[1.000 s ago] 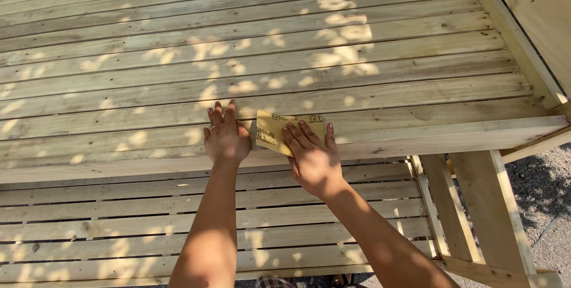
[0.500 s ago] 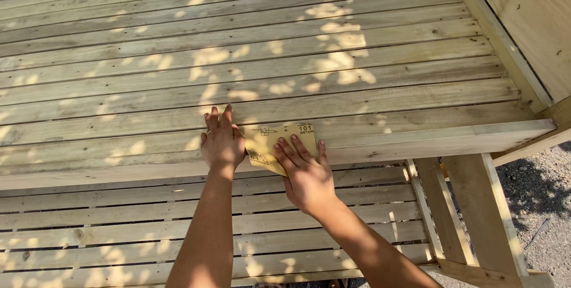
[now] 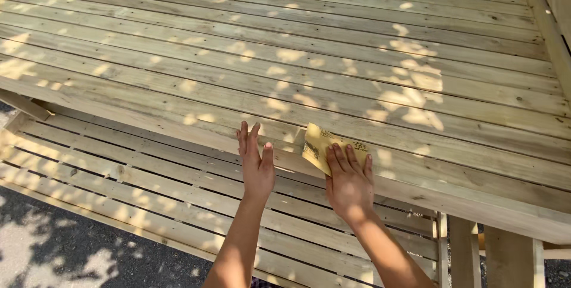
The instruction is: The person sands a wooden bench frame outdoors using sheets of sandpaper held by hand. They work along the edges and rails of the frame, then move to the slatted seat and backrest, rubbing the sandpaper across the wood surfaces and edges one section at a time.
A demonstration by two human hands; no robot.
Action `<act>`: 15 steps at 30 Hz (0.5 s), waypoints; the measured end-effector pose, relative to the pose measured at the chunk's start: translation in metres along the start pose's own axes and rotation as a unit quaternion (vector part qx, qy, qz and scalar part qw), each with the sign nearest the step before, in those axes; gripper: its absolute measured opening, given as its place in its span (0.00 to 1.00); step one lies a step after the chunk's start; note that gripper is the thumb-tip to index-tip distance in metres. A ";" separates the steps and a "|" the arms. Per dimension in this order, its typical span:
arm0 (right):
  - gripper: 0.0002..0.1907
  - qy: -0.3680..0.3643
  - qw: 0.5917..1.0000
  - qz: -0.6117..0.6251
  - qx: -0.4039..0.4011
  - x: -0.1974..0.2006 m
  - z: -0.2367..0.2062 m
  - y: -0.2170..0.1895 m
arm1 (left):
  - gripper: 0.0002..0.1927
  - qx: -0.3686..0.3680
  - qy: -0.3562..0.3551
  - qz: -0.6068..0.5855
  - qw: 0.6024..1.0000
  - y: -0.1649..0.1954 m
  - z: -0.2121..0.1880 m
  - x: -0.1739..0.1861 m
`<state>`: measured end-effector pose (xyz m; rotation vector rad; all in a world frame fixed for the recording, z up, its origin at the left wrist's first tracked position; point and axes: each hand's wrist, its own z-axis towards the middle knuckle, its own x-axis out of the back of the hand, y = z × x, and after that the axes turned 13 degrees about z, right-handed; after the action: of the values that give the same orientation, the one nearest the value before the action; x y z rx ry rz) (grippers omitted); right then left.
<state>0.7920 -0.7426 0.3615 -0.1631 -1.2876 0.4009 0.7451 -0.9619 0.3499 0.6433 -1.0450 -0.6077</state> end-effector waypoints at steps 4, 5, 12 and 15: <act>0.34 -0.108 0.989 0.005 0.101 -0.044 0.084 -0.114 | 0.31 0.041 0.068 0.041 0.996 -0.008 -0.006 0.036; 0.37 -0.129 0.986 -0.001 0.105 -0.047 0.094 -0.140 | 0.34 0.152 0.056 -0.027 0.987 -0.012 0.000 0.045; 0.47 -0.296 0.951 0.069 0.057 -0.035 0.137 -0.178 | 0.37 0.385 0.080 -0.285 0.874 -0.054 0.049 0.088; 0.32 -0.346 0.914 0.207 -0.043 -0.031 0.172 -0.174 | 0.37 0.352 0.067 -0.272 0.893 -0.063 0.063 0.086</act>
<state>0.6552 -0.9326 0.4408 -0.3979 -1.9811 0.8131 0.7106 -1.0778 0.3765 1.6334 -0.9424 -0.6456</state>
